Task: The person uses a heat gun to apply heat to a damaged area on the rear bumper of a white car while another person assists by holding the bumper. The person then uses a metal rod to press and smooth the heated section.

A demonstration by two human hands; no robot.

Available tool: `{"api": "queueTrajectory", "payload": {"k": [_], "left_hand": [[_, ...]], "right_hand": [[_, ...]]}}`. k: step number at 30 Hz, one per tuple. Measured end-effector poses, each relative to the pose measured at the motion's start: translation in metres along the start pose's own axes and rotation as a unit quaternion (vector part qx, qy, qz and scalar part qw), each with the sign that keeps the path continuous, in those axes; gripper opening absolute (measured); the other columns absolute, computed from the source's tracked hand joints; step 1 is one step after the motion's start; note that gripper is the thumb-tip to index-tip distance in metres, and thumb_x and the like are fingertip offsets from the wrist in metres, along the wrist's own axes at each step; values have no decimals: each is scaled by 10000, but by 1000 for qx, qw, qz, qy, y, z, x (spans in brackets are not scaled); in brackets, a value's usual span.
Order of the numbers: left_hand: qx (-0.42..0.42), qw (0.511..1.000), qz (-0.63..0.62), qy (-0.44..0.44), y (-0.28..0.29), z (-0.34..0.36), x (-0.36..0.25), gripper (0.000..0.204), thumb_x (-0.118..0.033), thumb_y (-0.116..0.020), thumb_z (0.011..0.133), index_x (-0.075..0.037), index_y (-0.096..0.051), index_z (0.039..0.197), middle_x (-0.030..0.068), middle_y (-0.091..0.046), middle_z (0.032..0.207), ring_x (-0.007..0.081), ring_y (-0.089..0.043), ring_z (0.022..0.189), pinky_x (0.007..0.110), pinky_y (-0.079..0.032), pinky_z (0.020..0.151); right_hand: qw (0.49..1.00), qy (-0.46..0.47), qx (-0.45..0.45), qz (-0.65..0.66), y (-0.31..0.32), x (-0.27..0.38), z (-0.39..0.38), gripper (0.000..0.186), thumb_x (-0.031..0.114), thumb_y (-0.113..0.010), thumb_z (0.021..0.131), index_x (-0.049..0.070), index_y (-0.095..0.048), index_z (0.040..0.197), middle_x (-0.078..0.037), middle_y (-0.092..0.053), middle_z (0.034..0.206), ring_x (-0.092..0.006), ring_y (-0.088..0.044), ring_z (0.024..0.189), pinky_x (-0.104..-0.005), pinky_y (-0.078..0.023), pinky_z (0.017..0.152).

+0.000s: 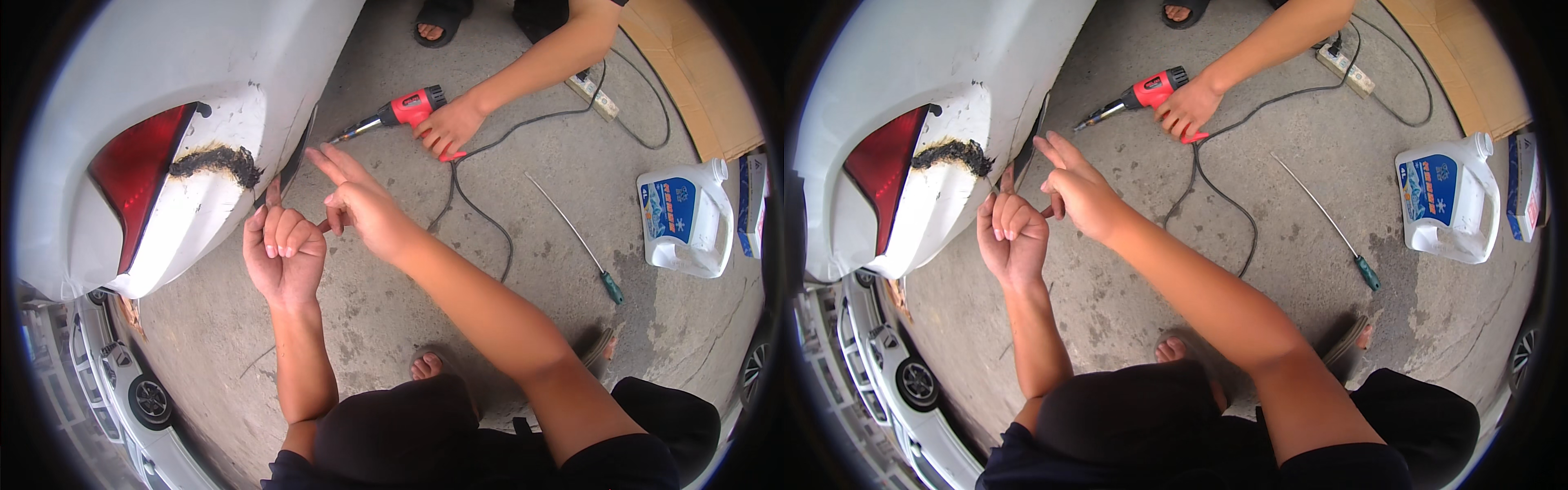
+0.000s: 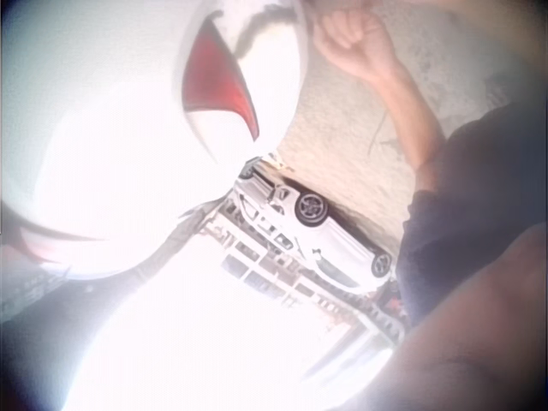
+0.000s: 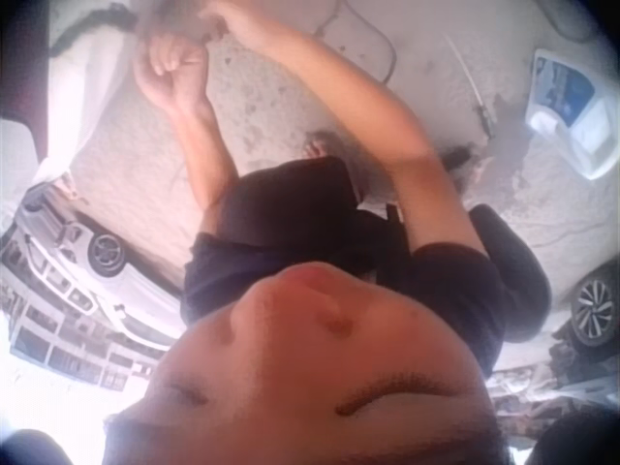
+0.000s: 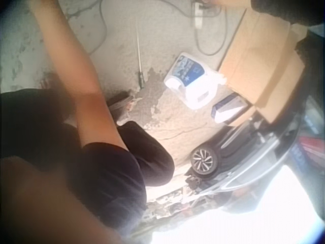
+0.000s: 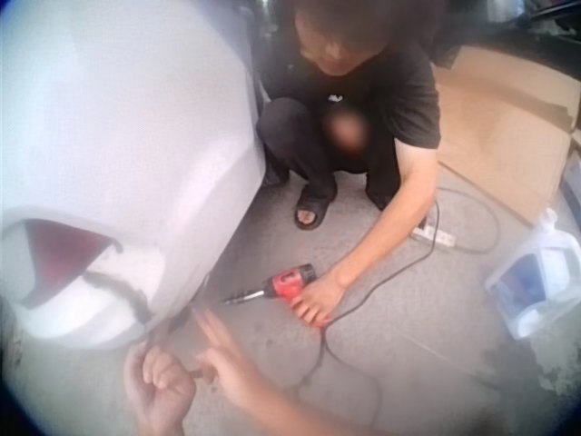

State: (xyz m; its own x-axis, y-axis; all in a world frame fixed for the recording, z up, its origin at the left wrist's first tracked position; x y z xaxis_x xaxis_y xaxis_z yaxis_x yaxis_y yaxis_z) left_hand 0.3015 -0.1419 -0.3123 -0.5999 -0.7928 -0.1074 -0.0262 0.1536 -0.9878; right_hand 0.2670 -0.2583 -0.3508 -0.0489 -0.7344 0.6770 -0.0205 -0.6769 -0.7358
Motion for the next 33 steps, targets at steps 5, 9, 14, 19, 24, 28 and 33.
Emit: {"api": "queueTrajectory", "payload": {"k": [5, 9, 14, 19, 24, 28, 33], "left_hand": [[6, 1000, 26, -7, 0, 0, -1, 456, -70, -413, 951, 152, -416, 1350, -25, -311, 531, 85, -310, 486, 231, -315, 493], [10, 999, 35, -5, -1, 0, 1, 456, -59, -412, 948, 143, -415, 1356, -23, -309, 533, 88, -314, 498, 236, -318, 498], [5, 999, 43, -14, -2, -1, 2, 452, -63, -403, 949, 128, -423, 1358, -20, -301, 532, 93, -313, 499, 241, -318, 501], [8, 999, 51, -15, -2, 0, 3, 453, -69, -391, 951, 115, -427, 1363, -17, -291, 526, 94, -311, 496, 244, -318, 502], [-1, 999, 48, -1, -2, 0, 3, 387, -77, -403, 961, 49, -520, 1308, -23, -299, 526, 92, -289, 497, 247, -312, 512], [7, 999, 49, -3, -2, 0, 4, 406, -75, -404, 955, 71, -493, 1323, -21, -298, 522, 93, -298, 492, 247, -312, 504], [5, 999, 46, 4, -2, 1, 3, 403, -68, -414, 951, 56, -500, 1325, -22, -298, 520, 91, -295, 485, 252, -310, 500]], "right_hand": [[995, -85, -35, -26, 38, -19, -51, 807, 124, -440, 834, -34, -108, 1552, -71, -343, 1583, -141, -474, 638, -368, -541, 834], [980, -149, -111, -74, 80, -38, -104, 733, 112, -449, 829, -60, -228, 1507, -135, -463, 1491, -128, -464, 601, -362, -547, 791], [964, -184, -173, -78, 111, -62, -156, 636, 64, -436, 842, -71, -316, 1452, -168, -509, 1440, -119, -459, 596, -350, -548, 763], [955, -224, -174, -88, 106, -78, -185, 583, 24, -409, 856, -69, -353, 1429, -178, -533, 1414, -109, -461, 596, -334, -545, 756], [951, -241, -159, -108, 99, -83, -189, 572, -8, -402, 850, -58, -378, 1420, -174, -551, 1395, -104, -469, 594, -326, -544, 740], [957, -209, -159, -127, 103, -88, -188, 552, -19, -405, 847, -42, -414, 1399, -165, -567, 1371, -98, -483, 599, -320, -549, 717], [957, -175, -184, -141, 117, -92, -190, 532, -27, -424, 854, -16, -440, 1387, -150, -596, 1317, -101, -506, 631, -309, -554, 697]]}}
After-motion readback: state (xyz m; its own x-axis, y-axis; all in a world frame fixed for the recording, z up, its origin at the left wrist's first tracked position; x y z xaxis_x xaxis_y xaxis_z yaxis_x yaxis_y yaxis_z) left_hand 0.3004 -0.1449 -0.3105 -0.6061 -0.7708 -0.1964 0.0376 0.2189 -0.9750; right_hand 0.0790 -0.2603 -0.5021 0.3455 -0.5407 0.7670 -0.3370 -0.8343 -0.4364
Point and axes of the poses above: each hand's wrist, its own z-axis towards the middle knuckle, its own y-axis out of the back of the hand, x = y × z, the point moved 4 cm from there along z, towards the middle knuckle
